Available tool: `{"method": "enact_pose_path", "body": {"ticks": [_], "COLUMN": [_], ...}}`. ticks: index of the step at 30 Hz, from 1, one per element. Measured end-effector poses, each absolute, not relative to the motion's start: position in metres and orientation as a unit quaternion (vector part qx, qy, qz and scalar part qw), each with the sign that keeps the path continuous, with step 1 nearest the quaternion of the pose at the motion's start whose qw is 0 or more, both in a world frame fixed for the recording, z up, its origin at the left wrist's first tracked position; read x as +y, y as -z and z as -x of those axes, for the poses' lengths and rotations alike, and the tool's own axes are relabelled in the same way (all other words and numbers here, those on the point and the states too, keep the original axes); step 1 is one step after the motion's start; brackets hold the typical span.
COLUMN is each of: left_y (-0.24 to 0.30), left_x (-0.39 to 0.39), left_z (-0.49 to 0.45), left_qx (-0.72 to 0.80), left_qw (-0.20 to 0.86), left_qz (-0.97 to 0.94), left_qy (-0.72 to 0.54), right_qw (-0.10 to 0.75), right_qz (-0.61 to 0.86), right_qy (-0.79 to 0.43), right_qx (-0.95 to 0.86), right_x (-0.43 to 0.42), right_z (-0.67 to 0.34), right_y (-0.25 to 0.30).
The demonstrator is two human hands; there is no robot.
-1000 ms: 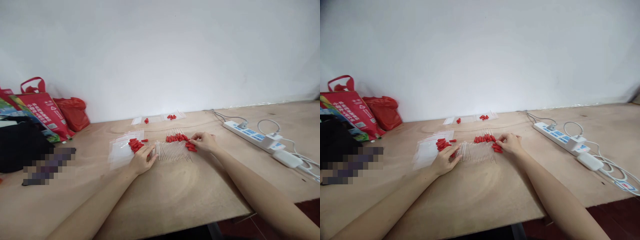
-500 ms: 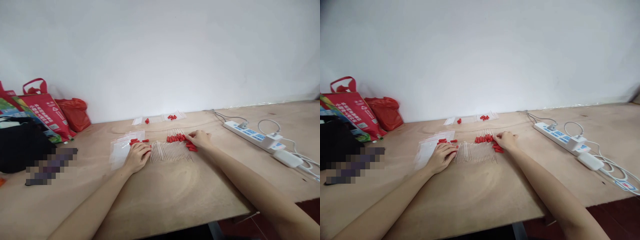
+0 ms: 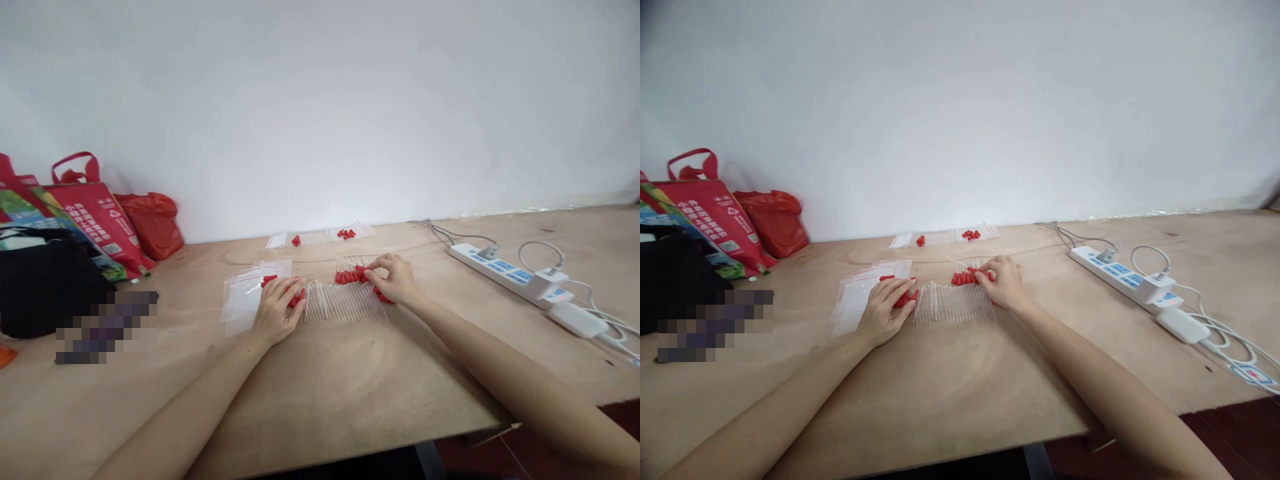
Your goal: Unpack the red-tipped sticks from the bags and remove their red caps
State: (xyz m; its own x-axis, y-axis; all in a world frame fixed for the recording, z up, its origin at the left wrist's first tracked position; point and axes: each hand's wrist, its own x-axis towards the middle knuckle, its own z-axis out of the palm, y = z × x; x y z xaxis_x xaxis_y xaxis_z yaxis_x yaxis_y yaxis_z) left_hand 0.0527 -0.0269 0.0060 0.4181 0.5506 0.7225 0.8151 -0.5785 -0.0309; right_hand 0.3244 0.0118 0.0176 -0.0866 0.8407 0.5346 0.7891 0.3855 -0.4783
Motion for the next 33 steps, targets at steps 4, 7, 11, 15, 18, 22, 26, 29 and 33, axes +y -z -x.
{"method": "enact_pose_path", "body": {"ticks": [4,7,11,15,18,22,26,29,33], "left_y": [-0.005,-0.003,-0.001,-0.003,-0.005,-0.006,-0.005,-0.007,-0.008], "left_x": [-0.034,-0.039,-0.041,-0.043,-0.044,-0.046,-0.048,-0.047,-0.043], "left_z": [-0.069,-0.078,-0.082,-0.082,-0.083,-0.085,-0.089,-0.080,-0.049], "left_qx": [-0.394,-0.369,-0.358,-0.345,-0.338,-0.325,-0.305,-0.305,-0.369], "left_qw": [0.243,0.262,0.267,0.280,0.291,0.313,0.306,0.290,0.315], "left_qz": [0.824,0.836,0.846,0.850,0.852,0.850,0.855,0.858,0.805], "left_qy": [0.327,0.310,0.292,0.283,0.273,0.274,0.285,0.294,0.341], "right_qw": [0.385,0.382,0.380,0.385,0.386,0.371,0.336,0.318,0.400], "right_qz": [0.433,0.387,0.373,0.353,0.343,0.329,0.321,0.325,0.458], "right_qy": [-0.013,-0.014,-0.004,0.058,0.123,0.186,0.191,0.162,0.107], "right_qx": [-0.815,-0.839,-0.846,-0.851,-0.848,-0.848,-0.865,-0.876,-0.787], "right_x": [-0.016,-0.030,-0.036,-0.035,-0.033,-0.032,-0.034,-0.032,-0.012], "right_z": [-0.308,-0.300,-0.295,-0.290,-0.287,-0.288,-0.289,-0.299,-0.336], "right_y": [-0.009,-0.001,0.004,0.007,0.009,0.008,0.006,0.004,0.000]}}
